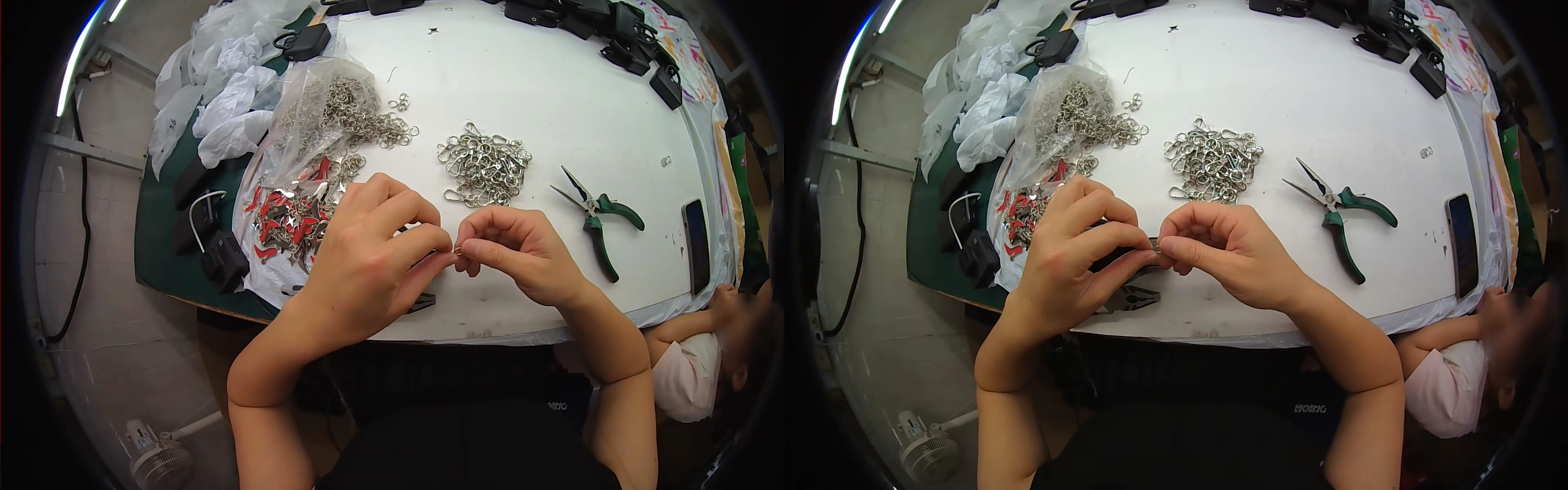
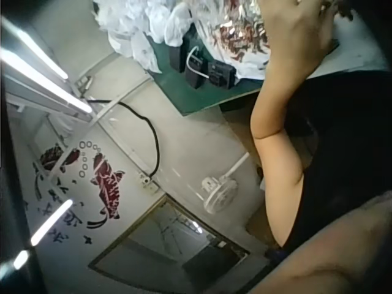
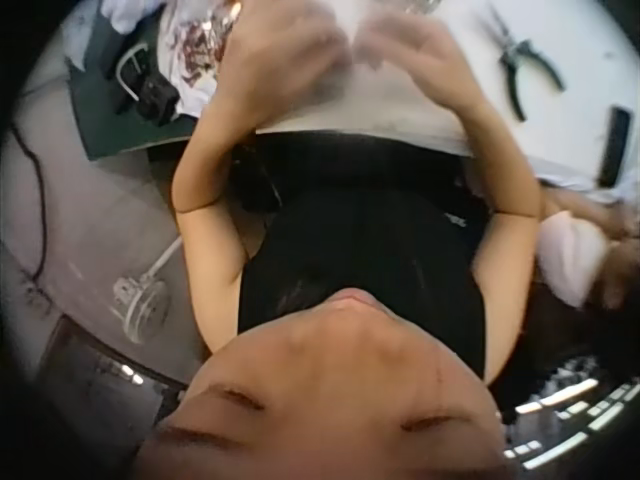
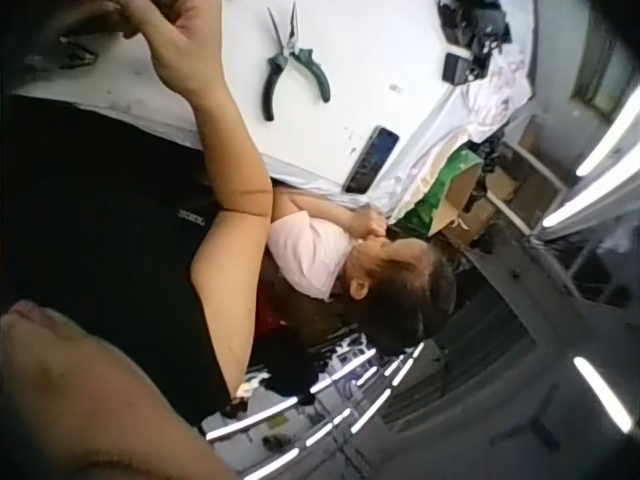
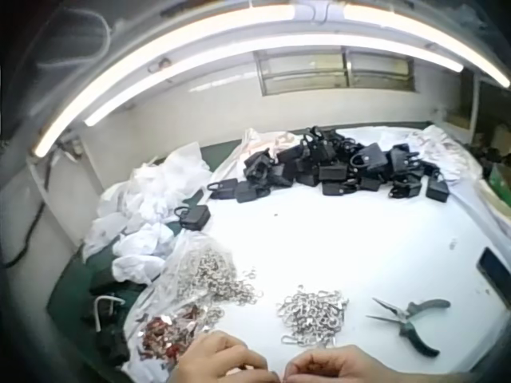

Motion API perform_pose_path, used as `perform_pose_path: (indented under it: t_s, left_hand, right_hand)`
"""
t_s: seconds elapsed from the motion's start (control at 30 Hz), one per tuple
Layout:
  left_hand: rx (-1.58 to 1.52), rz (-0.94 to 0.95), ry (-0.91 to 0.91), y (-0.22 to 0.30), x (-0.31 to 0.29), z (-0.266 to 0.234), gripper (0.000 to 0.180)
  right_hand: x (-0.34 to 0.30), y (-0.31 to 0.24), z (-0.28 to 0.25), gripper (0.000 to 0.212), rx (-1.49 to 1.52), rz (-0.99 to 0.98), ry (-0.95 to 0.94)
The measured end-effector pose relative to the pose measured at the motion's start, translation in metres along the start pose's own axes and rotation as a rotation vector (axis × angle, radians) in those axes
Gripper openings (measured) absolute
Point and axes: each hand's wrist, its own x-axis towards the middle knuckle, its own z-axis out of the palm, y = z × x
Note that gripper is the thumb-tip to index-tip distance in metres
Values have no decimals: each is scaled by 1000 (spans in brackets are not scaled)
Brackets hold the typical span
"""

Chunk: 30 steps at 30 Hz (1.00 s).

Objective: The person is attaching metal chains and star-shaped charms to small black containers using pliers. They use the tools to open and close rings, securing the components to the containers one by one.

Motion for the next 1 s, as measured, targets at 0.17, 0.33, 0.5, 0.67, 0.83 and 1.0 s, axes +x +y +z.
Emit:
perform_pose_path:
  t_s: [0.17, 0.33, 0.5, 0.67, 0.83, 1.0]
  left_hand:
    - [5, -48, -134, -5, 3, -11, 23]
    - [135, 37, -259, -4, 10, -9, 18]
    - [123, 19, -359, -10, 15, -8, 13]
    - [17, -21, -424, -16, 18, -9, 9]
    - [60, 51, -430, -18, 18, -9, 5]
    - [132, 77, -345, -12, 17, -14, 10]
  right_hand:
    - [-1, -3, 4, 17, -76, 39, 95]
    - [1, 0, 4, 17, -153, 58, 97]
    - [2, 0, 2, 14, -159, 84, 89]
    - [3, 3, 2, 14, -146, 87, 80]
    - [2, 5, 3, 14, -128, 103, 66]
    - [2, 3, 3, 14, -129, 135, 55]
